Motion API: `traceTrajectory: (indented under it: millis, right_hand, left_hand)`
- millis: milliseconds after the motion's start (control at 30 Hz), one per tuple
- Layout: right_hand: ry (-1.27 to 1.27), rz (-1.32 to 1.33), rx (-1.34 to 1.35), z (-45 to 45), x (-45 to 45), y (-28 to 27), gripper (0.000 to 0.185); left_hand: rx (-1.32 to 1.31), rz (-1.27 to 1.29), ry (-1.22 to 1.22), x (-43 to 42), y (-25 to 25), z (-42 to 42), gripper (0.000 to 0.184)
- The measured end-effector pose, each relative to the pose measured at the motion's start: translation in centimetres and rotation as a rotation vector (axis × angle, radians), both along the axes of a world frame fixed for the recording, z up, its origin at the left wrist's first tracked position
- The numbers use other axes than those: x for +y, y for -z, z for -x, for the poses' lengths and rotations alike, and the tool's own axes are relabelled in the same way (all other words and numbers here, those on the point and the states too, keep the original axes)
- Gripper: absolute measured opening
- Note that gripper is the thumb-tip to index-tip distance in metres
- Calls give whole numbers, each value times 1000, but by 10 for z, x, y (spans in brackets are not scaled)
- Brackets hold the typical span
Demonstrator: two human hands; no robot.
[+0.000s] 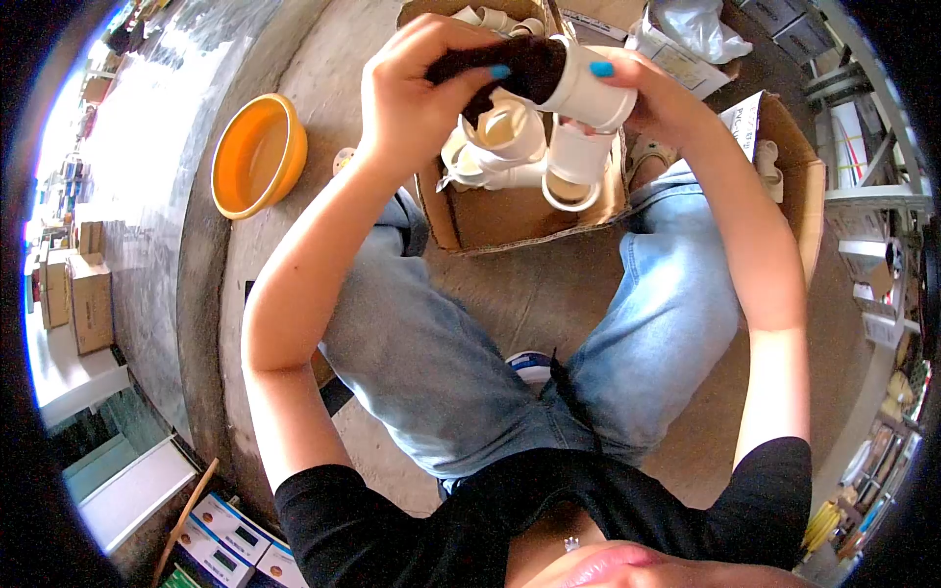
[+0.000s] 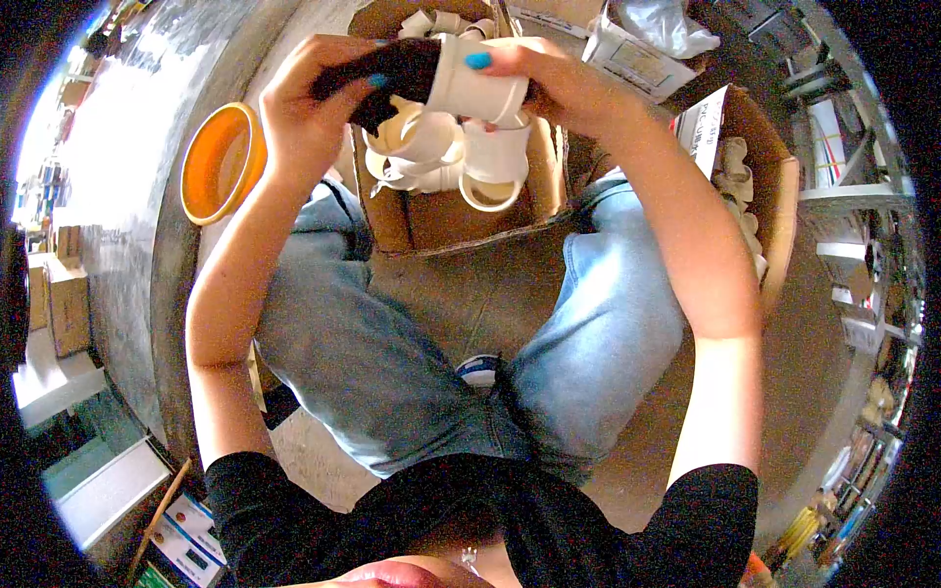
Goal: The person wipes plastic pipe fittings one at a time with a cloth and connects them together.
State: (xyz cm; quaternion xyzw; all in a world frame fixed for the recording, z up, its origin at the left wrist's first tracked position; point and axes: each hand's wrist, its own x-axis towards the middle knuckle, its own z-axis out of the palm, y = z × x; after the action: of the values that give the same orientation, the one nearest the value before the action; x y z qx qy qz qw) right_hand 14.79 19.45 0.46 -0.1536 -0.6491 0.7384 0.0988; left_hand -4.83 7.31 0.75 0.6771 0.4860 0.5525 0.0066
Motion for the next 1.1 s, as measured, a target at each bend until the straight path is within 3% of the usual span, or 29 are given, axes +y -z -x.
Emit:
traceTrajectory:
  millis: [67,133,167,200,300,333,367,433,600,867,967,1067,1100]
  right_hand:
    - [-38,71,-13,-12,17,5,53]
    - [-20,150,-32,-26,34,17,54]
    - [41,162,-25,-28,34,19,57]
    - [35,171,29,-28,34,20,56]
    - [65,103,149,-31,30,21,54]
    - [105,16,165,-33,24,21,53]
    - [144,-71,181,-33,20,22,52]
    - [47,88,214,-31,16,12,53]
    - [99,194,269,-38,32,24,56]
    - [79,166,217,-26,7,9,61]
    - [-86,80,276,-31,20,3,55]
    - [-2,-226,201,-39,18,-2,56]
    - [1,-175,123,-43,17,-5,56]
  left_hand:
    - [-361,148,-76,-7,-5,5,18]
    - [-746,9,34,-1,8,44,16]
    - [131,-99,-362,-3,10,65,16]
    - [-693,-42,-46,1,9,59,20]
    - [-469,164,-210,-3,1,41,30]
    - [-421,116,-158,3,7,41,23]
    - [-391,266,-85,2,7,39,23]
    - [-232,539,17,0,7,36,21]
    - [-30,847,128,2,9,16,55]
    - [-211,932,233,1,3,-10,43]
    - [-335,896,272,1,9,-2,51]
    - [-396,913,278,-1,6,-4,52]
    - [-435,912,277,-2,7,-6,50]
